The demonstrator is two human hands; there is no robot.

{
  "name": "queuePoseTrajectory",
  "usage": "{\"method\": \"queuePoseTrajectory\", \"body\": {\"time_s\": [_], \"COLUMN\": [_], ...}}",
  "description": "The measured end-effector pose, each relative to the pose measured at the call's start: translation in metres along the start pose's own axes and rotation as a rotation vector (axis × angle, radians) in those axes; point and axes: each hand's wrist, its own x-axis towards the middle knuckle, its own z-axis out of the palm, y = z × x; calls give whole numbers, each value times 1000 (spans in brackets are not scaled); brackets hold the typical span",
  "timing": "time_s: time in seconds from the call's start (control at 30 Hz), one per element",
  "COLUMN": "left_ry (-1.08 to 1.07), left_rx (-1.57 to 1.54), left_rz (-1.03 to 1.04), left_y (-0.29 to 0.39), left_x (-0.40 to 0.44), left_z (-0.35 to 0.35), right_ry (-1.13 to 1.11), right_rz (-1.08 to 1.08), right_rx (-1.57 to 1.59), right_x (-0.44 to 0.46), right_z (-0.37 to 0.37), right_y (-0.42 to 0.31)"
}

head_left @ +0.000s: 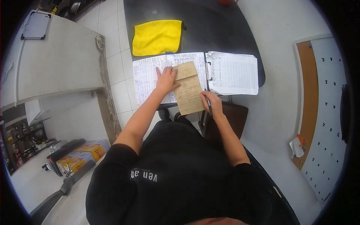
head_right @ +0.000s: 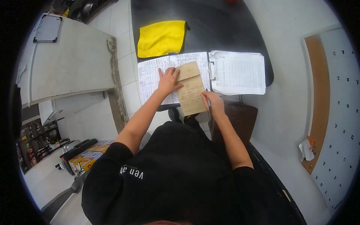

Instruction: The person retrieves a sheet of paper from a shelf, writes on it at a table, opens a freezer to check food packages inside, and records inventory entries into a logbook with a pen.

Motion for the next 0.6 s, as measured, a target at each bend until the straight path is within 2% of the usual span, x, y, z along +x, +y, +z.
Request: {"method": "queuePoseTrajectory", "body": {"time_s": [0.17,0.27,0.33,0.37,0.43,0.47,0.53,0.57,0.6], "left_ry": [33,-26,153,149,107,99,9,62,60], "left_rx": [15,51,-135,-247,-434,-436,-638,-638,-640], "left_rz": [74,124,257,291,379,364,380,408,409], "left_y": [-4,-11,-8,-4,7,12,15,13,9], "left_x": [-7,-19,-30,-38,-57,-68,-80,-84,-87], "left_z": [12,24,32,33,11,2,-11,-10,-14], "right_ry": [28,32,4,-2,137,125,133,176,176], "right_rz": [48,11,142,134,95,217,502,390,391], "right_rx": [10,-95,-134,-131,-173,-129,104,63,62], "right_x": [-16,-32,-37,-35,-35,-33,-33,-30,-28], "right_z": [-13,-14,-14,-13,-16,-14,-8,-3,3], "right_y": [-13,-11,-20,-23,-48,-55,-57,-55,-49]}}
